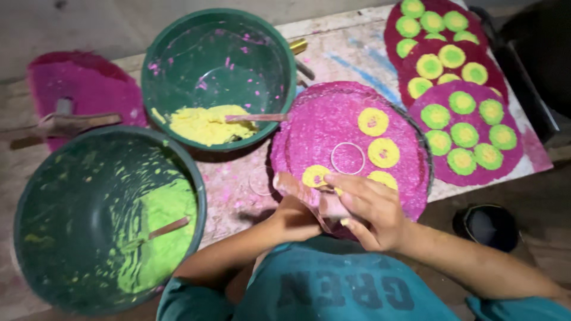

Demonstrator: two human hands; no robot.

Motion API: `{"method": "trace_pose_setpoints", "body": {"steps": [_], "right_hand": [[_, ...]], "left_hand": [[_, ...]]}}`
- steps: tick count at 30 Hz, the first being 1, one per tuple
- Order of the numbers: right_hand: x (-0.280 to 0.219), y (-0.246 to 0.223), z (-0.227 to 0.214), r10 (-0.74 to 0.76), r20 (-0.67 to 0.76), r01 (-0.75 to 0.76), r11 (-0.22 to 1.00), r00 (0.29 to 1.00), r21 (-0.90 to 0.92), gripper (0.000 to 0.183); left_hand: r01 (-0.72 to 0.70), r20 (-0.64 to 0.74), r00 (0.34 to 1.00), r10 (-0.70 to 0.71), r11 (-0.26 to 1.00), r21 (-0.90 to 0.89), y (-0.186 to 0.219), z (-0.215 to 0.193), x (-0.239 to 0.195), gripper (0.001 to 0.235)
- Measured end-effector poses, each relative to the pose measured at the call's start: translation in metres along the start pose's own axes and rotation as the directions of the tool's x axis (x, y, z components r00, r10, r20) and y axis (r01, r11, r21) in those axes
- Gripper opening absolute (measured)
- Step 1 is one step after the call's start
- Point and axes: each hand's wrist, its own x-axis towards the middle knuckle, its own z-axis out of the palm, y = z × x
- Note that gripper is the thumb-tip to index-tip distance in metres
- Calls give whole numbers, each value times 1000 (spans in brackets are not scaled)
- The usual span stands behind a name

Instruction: The person uses a wooden press to shape yellow and green dough into circular discs with central holes, placing them on a pink tray. The person repeatedly scoops dough from green bowls, loads the press, and ejects shaped pieces onto the tray.

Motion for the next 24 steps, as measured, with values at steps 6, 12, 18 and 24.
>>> {"method": "trace_pose_setpoints", "body": {"steps": [6,12,18,24], "right_hand": [[-50,47,-60,433,390,-582,566,813,584,93],[-164,97,-84,605,586,-804,160,539,573,95],[-239,113,-110,842,440,-849,40,313,528,89],[-225,100,-109,719,336,-703,292,608,648,72]], "left_hand": [[-188,154,982,113,701,688,22,-18,50,49],[63,-228,950,216,580,812,-10,-7,104,57],[118,-208,896,393,239,964,-82,-1,119,32],[159,-233,889,394,211,964,-116,18,118,31]]}}
